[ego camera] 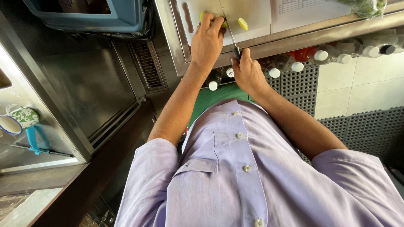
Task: The person cuts lime wedges on a cutting board using a knife, places the wedges into glass cups using tongs, and then picks mint leaves from a bag to garnish the drinks.
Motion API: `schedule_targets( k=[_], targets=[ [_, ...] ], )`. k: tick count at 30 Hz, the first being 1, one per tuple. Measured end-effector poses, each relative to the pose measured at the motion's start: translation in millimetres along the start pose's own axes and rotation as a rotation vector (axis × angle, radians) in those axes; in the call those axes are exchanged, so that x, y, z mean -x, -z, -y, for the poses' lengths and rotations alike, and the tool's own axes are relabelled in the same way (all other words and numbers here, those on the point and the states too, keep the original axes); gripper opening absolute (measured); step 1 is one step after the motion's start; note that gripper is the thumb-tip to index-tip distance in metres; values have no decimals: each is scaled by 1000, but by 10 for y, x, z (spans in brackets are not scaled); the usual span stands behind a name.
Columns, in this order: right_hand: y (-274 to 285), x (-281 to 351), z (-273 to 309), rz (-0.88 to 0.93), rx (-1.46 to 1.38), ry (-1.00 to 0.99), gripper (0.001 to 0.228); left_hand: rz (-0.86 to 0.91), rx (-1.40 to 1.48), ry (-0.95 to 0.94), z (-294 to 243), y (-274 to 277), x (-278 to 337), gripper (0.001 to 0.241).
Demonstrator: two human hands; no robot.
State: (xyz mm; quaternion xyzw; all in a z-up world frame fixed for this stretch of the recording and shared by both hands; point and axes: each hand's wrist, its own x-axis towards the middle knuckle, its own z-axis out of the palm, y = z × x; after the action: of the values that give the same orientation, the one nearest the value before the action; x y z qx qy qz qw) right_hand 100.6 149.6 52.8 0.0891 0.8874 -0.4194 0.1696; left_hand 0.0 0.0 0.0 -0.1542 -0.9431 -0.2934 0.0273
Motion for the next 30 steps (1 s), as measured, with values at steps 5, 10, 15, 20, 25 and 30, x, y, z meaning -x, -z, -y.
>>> schedule_targets(
  k=[5,10,15,20,25,30],
  targets=[
    [-9,-37,-21,20,46,3,29,-13,52,-7,-14,33,-4,30],
    [-67,-350,-68,70,83,-38,31,-38,103,-17,23,-47,9,33],
    [-177,-428,-164,-48,82,48,29,-82,80,3,32,5,-76,30],
    [-128,-103,-297,-86,-40,135,31,-134,43,-60,119,45,-93,41],
    [217,-128,-218,-250,-152,88,23,-15,163,-70,-256,-35,-8,41],
    [473,-222,-299,-235,-116,86,23,11,280,80,-511,-193,-150,28]
  ],
)
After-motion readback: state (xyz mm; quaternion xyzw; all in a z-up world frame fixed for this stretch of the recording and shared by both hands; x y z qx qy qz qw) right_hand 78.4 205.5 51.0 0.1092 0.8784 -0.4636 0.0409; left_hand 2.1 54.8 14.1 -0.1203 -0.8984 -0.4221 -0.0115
